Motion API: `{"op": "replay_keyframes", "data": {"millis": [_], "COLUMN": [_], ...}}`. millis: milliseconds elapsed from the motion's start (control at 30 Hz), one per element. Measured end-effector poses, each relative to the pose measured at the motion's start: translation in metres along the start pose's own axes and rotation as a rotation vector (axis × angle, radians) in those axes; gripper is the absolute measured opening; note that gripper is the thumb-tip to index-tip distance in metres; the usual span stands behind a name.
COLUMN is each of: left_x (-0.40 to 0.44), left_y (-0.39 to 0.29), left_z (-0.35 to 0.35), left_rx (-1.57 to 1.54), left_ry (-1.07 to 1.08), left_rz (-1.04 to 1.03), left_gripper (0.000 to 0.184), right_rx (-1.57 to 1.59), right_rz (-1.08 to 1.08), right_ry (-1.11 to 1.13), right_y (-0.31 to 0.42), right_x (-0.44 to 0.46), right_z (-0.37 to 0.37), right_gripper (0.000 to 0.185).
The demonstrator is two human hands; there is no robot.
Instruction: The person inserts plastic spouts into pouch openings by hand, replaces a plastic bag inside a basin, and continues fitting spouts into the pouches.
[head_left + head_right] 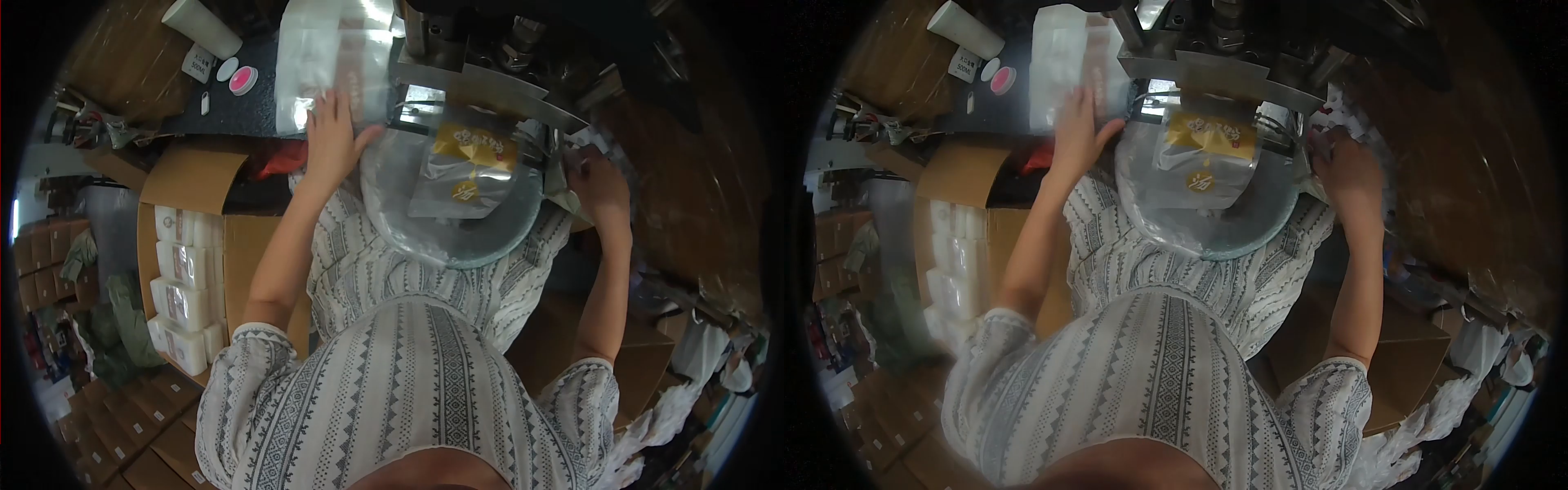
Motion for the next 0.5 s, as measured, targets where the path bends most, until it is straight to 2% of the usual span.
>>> {"op": "replay_keyframes", "data": {"millis": [33, 67, 133, 167, 233, 367, 467, 500], "left_x": [-0.011, -0.012, -0.02, -0.022, -0.019, -0.013, -0.008, -0.008], "left_y": [0.003, 0.004, 0.003, 0.001, 0.0, -0.028, -0.046, -0.053], "left_z": [0.001, 0.009, 0.026, 0.033, 0.046, 0.061, 0.066, 0.065], "left_rx": [0.157, 0.164, -0.117, -0.119, -0.138, -0.182, -0.225, -0.278], "left_ry": [0.172, 0.167, 0.217, 0.219, 0.186, 0.132, 0.144, 0.143], "left_rz": [-0.064, -0.066, 0.185, 0.189, 0.352, 0.349, 0.365, 0.316], "left_gripper": [0.034, 0.034, 0.022, 0.022, 0.011, 0.007, 0.008, 0.009], "right_rx": [0.098, 0.102, 0.399, 0.396, 0.274, 0.256, 0.443, 0.639], "right_rz": [-0.042, -0.037, -0.158, -0.158, -0.196, -0.174, -0.134, 0.0], "right_ry": [-0.004, -0.011, -0.02, -0.017, -0.102, -0.203, -0.133, -0.094], "right_y": [-0.002, -0.001, -0.001, -0.003, -0.01, -0.014, 0.01, 0.025], "right_x": [0.0, 0.002, -0.002, -0.002, 0.003, 0.002, -0.004, -0.01], "right_z": [0.004, 0.011, 0.021, 0.019, 0.015, 0.013, 0.022, 0.022], "right_gripper": [0.028, 0.028, 0.023, 0.023, 0.023, 0.022, 0.02, 0.019]}}
Point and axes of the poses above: each hand's wrist, its own x-axis towards the middle knuckle, its own z-axis out of the back of the hand, y = z × x, the point moved 2 cm from there along x, towards the middle knuckle, and after that the axes turned 12 degrees about -x, right-handed, at the moved point
